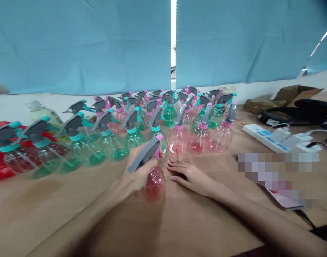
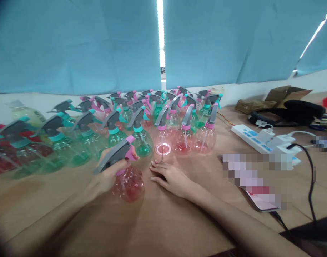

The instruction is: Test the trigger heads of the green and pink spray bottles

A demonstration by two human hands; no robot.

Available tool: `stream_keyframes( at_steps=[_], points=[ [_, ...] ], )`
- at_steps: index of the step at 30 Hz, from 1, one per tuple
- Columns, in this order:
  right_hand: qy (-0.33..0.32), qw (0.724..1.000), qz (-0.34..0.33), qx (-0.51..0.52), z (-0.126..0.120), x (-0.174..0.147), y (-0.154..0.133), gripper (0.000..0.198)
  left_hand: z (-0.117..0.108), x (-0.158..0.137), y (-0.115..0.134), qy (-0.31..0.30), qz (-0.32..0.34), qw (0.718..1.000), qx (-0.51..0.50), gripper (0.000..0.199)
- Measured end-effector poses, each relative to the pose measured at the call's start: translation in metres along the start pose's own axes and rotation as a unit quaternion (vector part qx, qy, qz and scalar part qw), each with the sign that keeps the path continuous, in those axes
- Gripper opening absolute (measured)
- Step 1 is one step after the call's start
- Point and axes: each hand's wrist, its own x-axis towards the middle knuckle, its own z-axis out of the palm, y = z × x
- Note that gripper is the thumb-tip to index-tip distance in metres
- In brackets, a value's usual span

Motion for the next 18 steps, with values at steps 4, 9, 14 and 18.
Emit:
stream_keyframes(
  at_steps=[4, 9, 14, 18],
  points=[
    [0.001, 1.0, -0.003, -0.002, 0.0, 0.0, 0.0, 0.041, 0.001, -0.0007, -0.0043, 0.011, 0.013, 1.0, -0.015, 0.013],
    [0.001, 1.0, -0.002, -0.003, -0.0021, 0.0, -0.0033, 0.04, 0.0056, -0.0017, -0.0093, 0.045, 0.009, 0.999, -0.015, 0.015],
    [-0.005, 1.0, 0.001, -0.006, -0.0023, -0.0001, -0.0037, 0.04, 0.0061, -0.0014, -0.0079, 0.035, 0.026, 0.999, -0.012, 0.025],
    [-0.002, 1.0, -0.003, 0.001, -0.0021, -0.0002, -0.0027, 0.041, 0.0053, -0.0007, -0.0051, 0.023, 0.032, 0.999, -0.011, 0.033]
  ],
)
